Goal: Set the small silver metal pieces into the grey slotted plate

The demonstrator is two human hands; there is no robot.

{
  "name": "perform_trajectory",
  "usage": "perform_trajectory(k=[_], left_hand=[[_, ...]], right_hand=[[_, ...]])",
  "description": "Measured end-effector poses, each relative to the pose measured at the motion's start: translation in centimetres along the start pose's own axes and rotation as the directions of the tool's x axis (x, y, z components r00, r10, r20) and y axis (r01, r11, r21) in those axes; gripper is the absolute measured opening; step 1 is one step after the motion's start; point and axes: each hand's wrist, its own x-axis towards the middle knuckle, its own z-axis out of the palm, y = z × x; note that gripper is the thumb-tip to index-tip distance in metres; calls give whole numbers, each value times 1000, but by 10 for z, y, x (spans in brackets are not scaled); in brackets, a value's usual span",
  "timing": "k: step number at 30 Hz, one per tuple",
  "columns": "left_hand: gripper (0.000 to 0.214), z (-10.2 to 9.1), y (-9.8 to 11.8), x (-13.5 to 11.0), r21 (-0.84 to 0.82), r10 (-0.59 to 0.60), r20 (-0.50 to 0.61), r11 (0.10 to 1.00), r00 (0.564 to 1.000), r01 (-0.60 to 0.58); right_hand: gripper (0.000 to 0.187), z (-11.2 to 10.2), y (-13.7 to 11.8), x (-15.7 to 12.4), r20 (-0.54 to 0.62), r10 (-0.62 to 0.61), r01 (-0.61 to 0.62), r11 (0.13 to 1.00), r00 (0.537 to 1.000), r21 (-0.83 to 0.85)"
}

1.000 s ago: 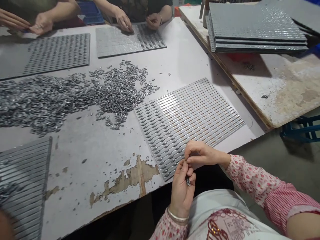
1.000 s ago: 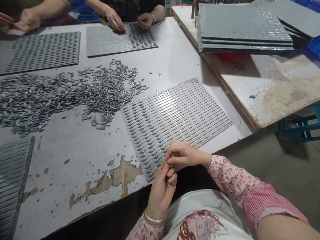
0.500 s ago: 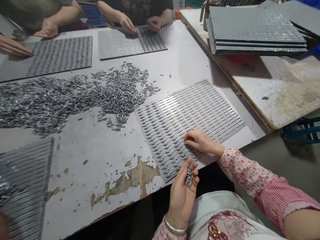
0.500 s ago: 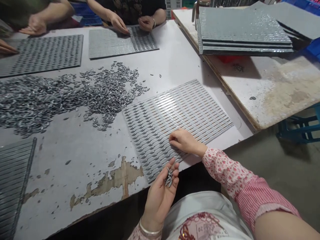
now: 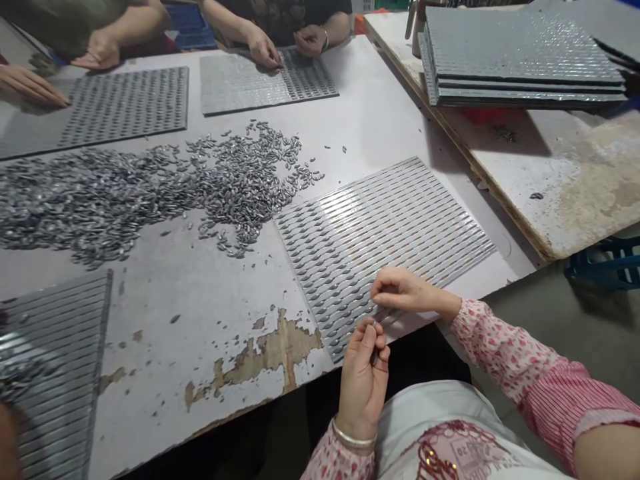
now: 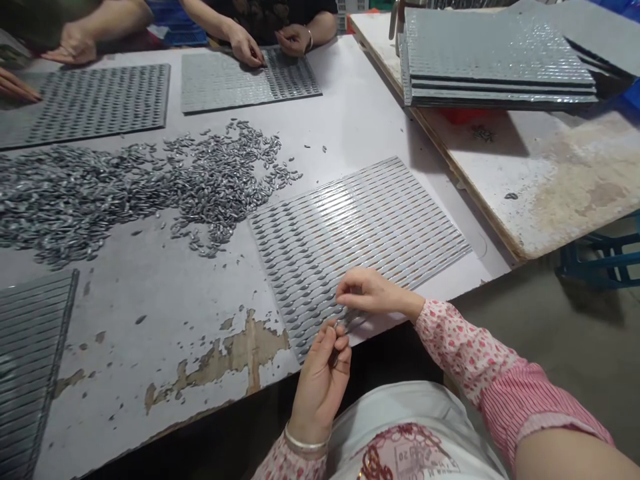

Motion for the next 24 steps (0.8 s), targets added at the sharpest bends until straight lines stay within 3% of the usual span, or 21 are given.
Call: perform_trajectory(k=[3, 7, 9, 11, 14, 19, 24], left_hand=[[18, -1, -1, 4, 17, 43, -25, 999, 999, -43], [13, 2, 0, 5, 58, 127, -14, 990, 992, -126], [16, 4, 2, 3, 43, 125, -15, 991, 992, -124], [23, 6, 6, 2, 36, 83, -29, 996, 996, -82], [23, 5, 10, 0, 44, -2, -75, 999, 997, 6], [13, -1, 7, 0, -20, -85, 42, 996, 995, 86], [19, 0, 6, 0, -2, -48, 79, 999, 996, 48]], right_hand=[[20, 0, -13, -8, 137, -27, 0, 981, 990, 193], [21, 5, -13, -11, 127, -2, -33, 962, 992, 270], [19, 6, -7, -8, 65, 64, -80, 957, 996, 277], [16, 4, 0, -2, -88, 125, -109, 979, 988, 174], [13, 1, 11, 9, -271, 93, -134, 982, 958, -135], [10, 5, 23, 19, -242, 94, -198, 870, 966, -451], [9, 10, 22, 21, -261, 123, -249, 809, 958, -532]])
